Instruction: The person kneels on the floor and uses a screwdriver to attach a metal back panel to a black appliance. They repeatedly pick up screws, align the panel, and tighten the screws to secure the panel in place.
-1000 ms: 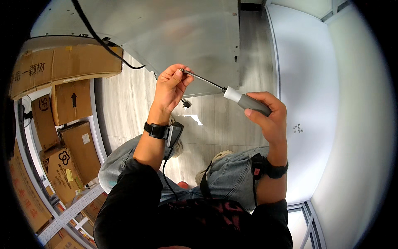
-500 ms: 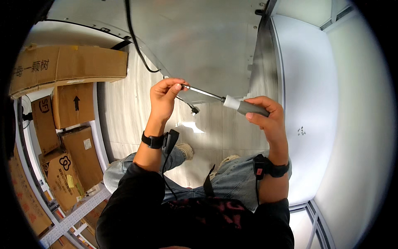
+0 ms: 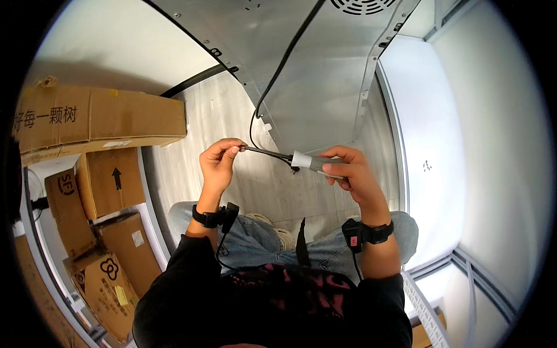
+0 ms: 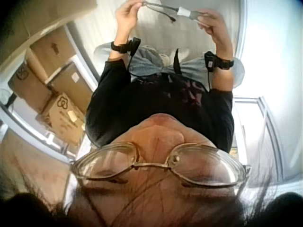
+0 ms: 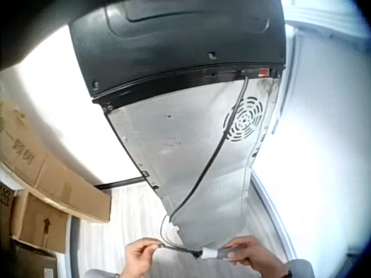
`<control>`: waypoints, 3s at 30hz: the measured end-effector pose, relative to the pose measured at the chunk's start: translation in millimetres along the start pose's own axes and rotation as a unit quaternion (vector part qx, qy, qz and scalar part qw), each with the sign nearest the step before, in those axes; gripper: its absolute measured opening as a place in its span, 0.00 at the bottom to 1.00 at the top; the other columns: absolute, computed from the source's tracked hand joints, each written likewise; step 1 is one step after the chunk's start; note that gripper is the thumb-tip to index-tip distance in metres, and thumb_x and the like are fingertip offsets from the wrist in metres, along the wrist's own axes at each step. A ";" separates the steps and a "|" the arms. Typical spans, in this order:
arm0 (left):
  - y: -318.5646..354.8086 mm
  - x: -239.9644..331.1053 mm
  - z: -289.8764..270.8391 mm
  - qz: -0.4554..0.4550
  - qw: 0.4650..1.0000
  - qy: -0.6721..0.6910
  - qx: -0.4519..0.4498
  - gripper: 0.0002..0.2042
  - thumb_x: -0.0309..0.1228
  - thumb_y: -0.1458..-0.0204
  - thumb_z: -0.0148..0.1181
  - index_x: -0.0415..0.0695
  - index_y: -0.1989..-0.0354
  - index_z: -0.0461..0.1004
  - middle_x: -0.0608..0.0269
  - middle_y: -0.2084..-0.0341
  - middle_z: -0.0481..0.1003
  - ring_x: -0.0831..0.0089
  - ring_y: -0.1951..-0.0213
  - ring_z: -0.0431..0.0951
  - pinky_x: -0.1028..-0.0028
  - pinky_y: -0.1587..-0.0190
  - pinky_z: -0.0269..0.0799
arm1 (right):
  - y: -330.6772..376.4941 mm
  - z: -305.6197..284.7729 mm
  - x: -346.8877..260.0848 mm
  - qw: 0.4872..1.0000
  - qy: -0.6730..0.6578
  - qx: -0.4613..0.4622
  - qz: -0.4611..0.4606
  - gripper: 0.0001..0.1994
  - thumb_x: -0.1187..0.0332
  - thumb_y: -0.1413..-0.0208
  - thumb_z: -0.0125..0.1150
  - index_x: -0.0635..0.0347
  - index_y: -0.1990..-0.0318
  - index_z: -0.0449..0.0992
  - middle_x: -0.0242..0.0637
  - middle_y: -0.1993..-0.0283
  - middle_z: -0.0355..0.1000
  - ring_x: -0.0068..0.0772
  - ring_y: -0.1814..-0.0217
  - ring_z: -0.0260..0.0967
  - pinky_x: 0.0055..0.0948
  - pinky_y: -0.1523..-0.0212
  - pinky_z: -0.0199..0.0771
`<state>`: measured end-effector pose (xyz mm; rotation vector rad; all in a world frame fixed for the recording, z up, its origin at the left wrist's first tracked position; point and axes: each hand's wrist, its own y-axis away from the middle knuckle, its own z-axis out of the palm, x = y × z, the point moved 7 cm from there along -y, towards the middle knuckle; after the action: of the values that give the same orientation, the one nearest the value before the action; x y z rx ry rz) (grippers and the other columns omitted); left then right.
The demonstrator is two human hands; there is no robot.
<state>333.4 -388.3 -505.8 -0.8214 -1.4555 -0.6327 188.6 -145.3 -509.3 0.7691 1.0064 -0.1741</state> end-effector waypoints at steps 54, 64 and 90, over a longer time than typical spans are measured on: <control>-118.5 -78.2 36.7 -0.237 0.932 0.244 -0.121 0.12 0.35 0.42 0.50 0.44 0.55 0.76 0.72 0.55 0.76 0.82 0.64 0.63 0.80 0.61 0.60 | -36.7 113.0 62.6 0.971 -0.040 0.203 -0.118 0.20 0.63 0.45 0.60 0.58 0.48 0.62 0.31 0.70 0.66 0.18 0.72 0.62 0.21 0.72 0.63; -120.8 -68.8 35.3 -0.261 0.932 0.235 -0.088 0.14 0.37 0.41 0.50 0.45 0.51 0.73 0.69 0.58 0.77 0.84 0.67 0.65 0.79 0.61 0.54 | -42.3 120.4 55.2 0.968 -0.041 0.212 -0.125 0.20 0.60 0.44 0.59 0.58 0.48 0.63 0.32 0.70 0.67 0.19 0.73 0.63 0.21 0.73 0.64; -126.4 -76.9 30.3 -0.258 0.944 0.178 -0.103 0.14 0.40 0.39 0.43 0.49 0.53 0.72 0.67 0.55 0.76 0.80 0.54 0.69 0.74 0.56 0.52 | -51.5 126.6 51.2 0.972 -0.076 0.203 -0.094 0.19 0.60 0.43 0.57 0.61 0.50 0.62 0.34 0.68 0.67 0.19 0.73 0.63 0.21 0.73 0.66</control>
<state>210.9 -447.2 -571.7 -0.4411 -1.2809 -1.2799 280.5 -254.8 -538.5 1.0128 0.9063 -0.6093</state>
